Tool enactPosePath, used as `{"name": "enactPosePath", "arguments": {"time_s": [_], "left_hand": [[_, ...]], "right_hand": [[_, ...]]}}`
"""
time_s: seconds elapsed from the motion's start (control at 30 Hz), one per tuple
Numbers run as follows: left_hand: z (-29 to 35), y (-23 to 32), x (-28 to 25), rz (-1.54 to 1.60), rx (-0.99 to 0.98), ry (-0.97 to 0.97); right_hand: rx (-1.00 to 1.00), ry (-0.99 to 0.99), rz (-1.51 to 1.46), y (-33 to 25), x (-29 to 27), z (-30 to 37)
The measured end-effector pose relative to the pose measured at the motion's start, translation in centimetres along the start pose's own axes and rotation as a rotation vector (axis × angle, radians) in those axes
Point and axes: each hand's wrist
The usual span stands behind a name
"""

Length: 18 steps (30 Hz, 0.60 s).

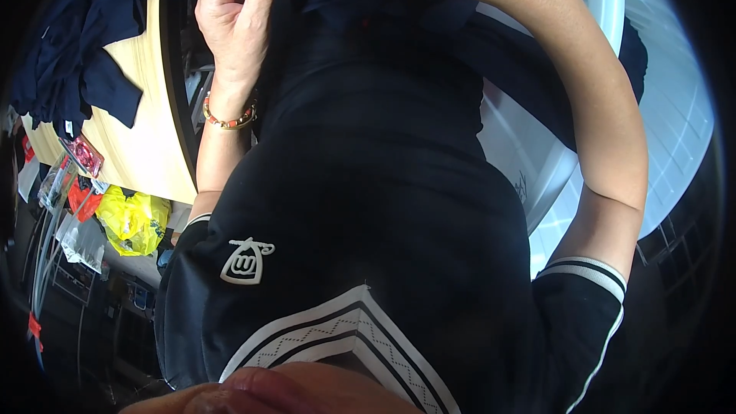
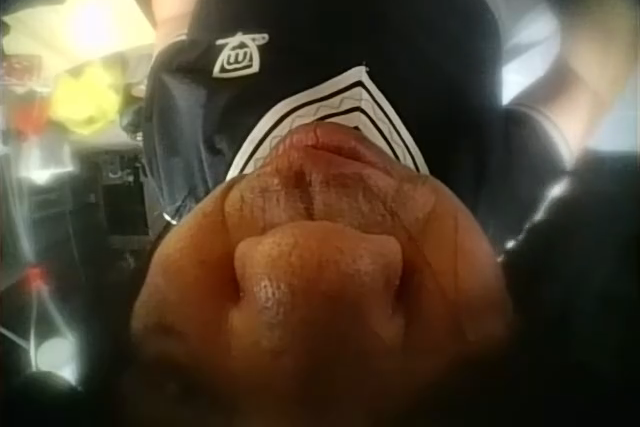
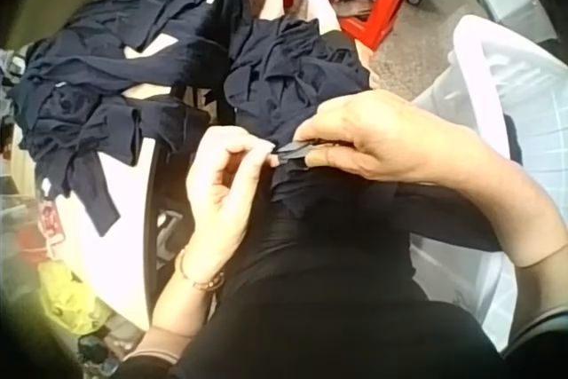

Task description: Trimming loose threads from dark blue garment pieces using a thread cutter and placing them in a collection bin.

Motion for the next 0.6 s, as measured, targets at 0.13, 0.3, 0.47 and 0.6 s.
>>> {"name": "enactPosePath", "arguments": {"time_s": [0.13, 0.3, 0.47, 0.6], "left_hand": [[0.16, 0.07, -0.28, 0.035, -0.007, 0.000], [0.17, -0.06, -0.11, 0.020, -0.015, -0.007], [0.26, 0.08, -0.35, 0.044, -0.022, 0.005], [0.33, -0.42, -0.67, 0.139, -0.084, -0.022]], "right_hand": [[-0.005, 0.013, 0.031, -0.22, -0.08, -0.03], [-0.008, 0.021, 0.031, 0.16, 0.15, 0.36], [0.001, 0.015, 0.031, -0.39, -0.22, 0.17], [0.006, 0.017, 0.044, -0.31, -0.17, 0.34]]}}
Point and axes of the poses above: each hand's wrist, its own z-axis away from the middle knuckle, its own x-axis out of the palm, y = z × x, and after that the axes turned 8 degrees about -x, right-handed
